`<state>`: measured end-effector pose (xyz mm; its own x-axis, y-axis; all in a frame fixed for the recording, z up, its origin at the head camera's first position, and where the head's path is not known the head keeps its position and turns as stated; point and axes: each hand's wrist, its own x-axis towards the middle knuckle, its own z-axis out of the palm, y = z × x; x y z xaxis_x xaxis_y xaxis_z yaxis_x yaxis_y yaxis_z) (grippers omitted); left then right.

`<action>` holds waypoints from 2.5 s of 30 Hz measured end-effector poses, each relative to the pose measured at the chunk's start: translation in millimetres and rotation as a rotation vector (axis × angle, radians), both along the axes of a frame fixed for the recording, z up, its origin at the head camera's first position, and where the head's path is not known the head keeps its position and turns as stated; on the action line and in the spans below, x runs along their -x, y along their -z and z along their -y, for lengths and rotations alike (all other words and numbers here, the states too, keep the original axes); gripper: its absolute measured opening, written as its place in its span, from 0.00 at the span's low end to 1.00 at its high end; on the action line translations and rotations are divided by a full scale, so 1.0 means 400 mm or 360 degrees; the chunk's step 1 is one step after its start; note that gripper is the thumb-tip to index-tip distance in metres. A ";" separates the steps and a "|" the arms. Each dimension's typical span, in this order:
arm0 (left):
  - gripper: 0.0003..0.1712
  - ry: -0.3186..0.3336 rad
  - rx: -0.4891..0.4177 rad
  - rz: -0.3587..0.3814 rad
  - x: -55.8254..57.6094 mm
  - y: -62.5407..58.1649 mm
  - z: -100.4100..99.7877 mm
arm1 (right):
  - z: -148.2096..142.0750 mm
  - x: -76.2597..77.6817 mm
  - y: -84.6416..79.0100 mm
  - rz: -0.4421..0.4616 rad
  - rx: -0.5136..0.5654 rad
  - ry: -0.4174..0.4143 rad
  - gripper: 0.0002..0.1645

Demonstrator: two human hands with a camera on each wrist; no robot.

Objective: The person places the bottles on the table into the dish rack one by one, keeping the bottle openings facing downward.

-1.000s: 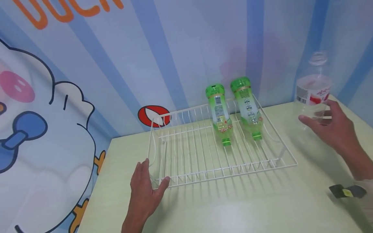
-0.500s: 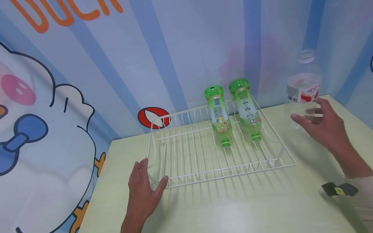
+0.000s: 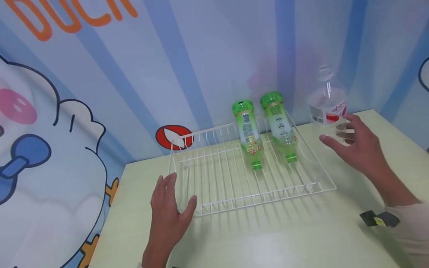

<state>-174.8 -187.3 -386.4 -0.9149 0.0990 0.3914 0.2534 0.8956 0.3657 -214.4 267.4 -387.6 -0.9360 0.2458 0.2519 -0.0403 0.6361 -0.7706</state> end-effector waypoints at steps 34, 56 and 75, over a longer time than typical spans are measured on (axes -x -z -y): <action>0.41 0.0280 0.0014 -0.0198 0.016 -0.021 -0.089 | 0.105 -0.018 -0.035 -0.0561 -0.0283 -0.0202 0.52; 0.40 0.0495 -0.0035 -0.0207 0.018 -0.013 -0.095 | 0.155 -0.034 -0.026 -0.0631 -0.0526 -0.0414 0.52; 0.50 0.0692 -0.0233 -0.0177 0.003 -0.017 -0.116 | 0.217 -0.068 -0.028 -0.0614 -0.0689 -0.0536 0.50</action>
<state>-176.1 -140.8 -379.5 -0.7524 0.4005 0.5230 0.6385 0.6387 0.4295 -187.1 180.5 -376.6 -0.7671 -0.2426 0.5940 -0.5123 0.7889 -0.3394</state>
